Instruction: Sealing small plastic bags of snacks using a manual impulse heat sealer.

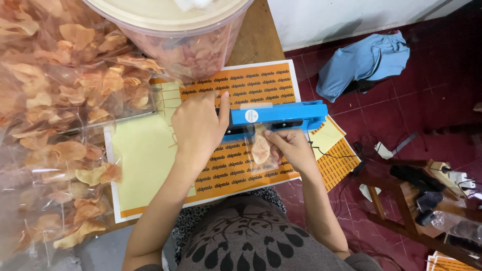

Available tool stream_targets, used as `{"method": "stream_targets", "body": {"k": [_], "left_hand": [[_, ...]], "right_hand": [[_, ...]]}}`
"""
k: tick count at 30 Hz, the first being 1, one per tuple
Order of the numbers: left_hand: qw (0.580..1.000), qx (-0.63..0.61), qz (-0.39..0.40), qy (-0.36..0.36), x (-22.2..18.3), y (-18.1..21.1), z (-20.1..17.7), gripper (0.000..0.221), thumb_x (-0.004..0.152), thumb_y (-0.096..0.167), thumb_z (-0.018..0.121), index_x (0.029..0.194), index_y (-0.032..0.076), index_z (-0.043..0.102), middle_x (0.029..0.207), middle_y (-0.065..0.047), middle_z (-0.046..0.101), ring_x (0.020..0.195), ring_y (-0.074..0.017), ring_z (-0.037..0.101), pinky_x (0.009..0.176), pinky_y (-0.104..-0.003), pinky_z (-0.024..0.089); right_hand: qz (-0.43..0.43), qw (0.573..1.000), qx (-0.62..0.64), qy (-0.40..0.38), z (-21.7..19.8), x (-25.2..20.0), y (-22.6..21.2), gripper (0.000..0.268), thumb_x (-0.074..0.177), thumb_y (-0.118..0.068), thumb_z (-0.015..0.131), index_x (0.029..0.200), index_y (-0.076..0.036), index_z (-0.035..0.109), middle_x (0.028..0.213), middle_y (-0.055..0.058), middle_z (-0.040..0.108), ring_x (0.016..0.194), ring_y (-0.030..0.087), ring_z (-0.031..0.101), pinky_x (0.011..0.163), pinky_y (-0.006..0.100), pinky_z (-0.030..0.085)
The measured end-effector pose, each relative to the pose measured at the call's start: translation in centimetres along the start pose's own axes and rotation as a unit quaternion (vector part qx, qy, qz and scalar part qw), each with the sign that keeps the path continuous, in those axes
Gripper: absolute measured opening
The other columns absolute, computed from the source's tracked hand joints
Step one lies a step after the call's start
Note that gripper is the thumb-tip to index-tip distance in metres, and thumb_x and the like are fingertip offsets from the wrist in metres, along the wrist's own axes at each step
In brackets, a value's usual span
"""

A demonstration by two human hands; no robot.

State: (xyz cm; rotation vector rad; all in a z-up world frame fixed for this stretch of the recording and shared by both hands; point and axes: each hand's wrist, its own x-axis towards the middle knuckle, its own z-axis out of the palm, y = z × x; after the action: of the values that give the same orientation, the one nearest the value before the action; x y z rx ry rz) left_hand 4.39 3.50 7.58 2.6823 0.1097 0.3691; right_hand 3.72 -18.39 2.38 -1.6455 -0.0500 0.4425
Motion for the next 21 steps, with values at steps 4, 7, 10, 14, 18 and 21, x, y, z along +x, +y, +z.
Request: {"method": "stream_targets", "body": {"k": [4,7,10,14,18,21], "left_hand": [[1.000,-0.001,0.004,0.008,-0.2,-0.3,0.9,0.042,0.100,0.039,0.042,0.097,0.010,0.073,0.074,-0.008,0.068,0.078,-0.0265,0.070,0.069,-0.039,0.055],[1.000,0.001,-0.006,0.000,-0.3,-0.6,1.3,0.042,0.100,0.037,0.042,0.092,0.011,0.074,0.071,-0.007,0.068,0.077,-0.0262,0.070,0.069,-0.039,0.055],[0.999,0.008,0.013,0.028,-0.3,-0.8,1.4,0.044,0.100,0.030,0.041,0.077,0.011,0.073,0.061,-0.006,0.063,0.069,-0.0258,0.069,0.064,-0.037,0.056],[1.000,0.013,0.006,0.028,-0.4,-1.0,1.4,0.047,0.099,0.030,0.040,0.064,0.014,0.066,0.052,-0.002,0.056,0.060,-0.0234,0.065,0.058,-0.035,0.055],[0.998,0.044,0.014,0.035,-0.4,-1.3,1.6,0.048,0.099,0.032,0.039,0.058,0.018,0.061,0.047,0.002,0.050,0.053,-0.0187,0.062,0.053,-0.032,0.054],[0.996,0.043,0.055,0.051,-0.5,-1.3,1.2,0.047,0.098,0.028,0.039,0.065,0.016,0.069,0.057,-0.002,0.063,0.070,-0.0215,0.070,0.064,-0.031,0.055]], "right_hand": [[-0.004,1.000,-0.006,0.002,0.0,-0.1,-0.2,0.036,0.095,-0.010,0.056,0.059,-0.001,0.058,0.036,0.009,0.049,0.028,0.015,0.053,0.030,0.022,0.045],[0.005,0.999,-0.037,0.011,0.3,-0.3,-0.9,0.035,0.094,-0.011,0.056,0.062,0.000,0.061,0.037,0.009,0.051,0.030,0.015,0.053,0.031,0.022,0.044],[0.007,0.997,-0.081,0.011,0.6,-0.8,-2.2,0.036,0.095,-0.014,0.057,0.062,0.000,0.062,0.038,0.011,0.053,0.030,0.016,0.056,0.032,0.024,0.047],[0.016,0.975,-0.219,0.044,0.4,-1.4,-3.9,0.036,0.095,-0.022,0.058,0.066,-0.002,0.068,0.042,0.011,0.058,0.037,0.019,0.061,0.040,0.028,0.050],[-0.005,0.947,-0.298,0.119,0.2,-2.6,-6.1,0.035,0.094,-0.019,0.058,0.065,-0.003,0.068,0.042,0.010,0.055,0.038,0.019,0.056,0.045,0.029,0.047],[-0.067,0.939,-0.313,0.124,-0.2,-2.6,-6.5,0.046,0.095,-0.022,0.061,0.051,-0.008,0.063,0.035,0.006,0.049,0.031,0.014,0.045,0.039,0.022,0.040]]}}
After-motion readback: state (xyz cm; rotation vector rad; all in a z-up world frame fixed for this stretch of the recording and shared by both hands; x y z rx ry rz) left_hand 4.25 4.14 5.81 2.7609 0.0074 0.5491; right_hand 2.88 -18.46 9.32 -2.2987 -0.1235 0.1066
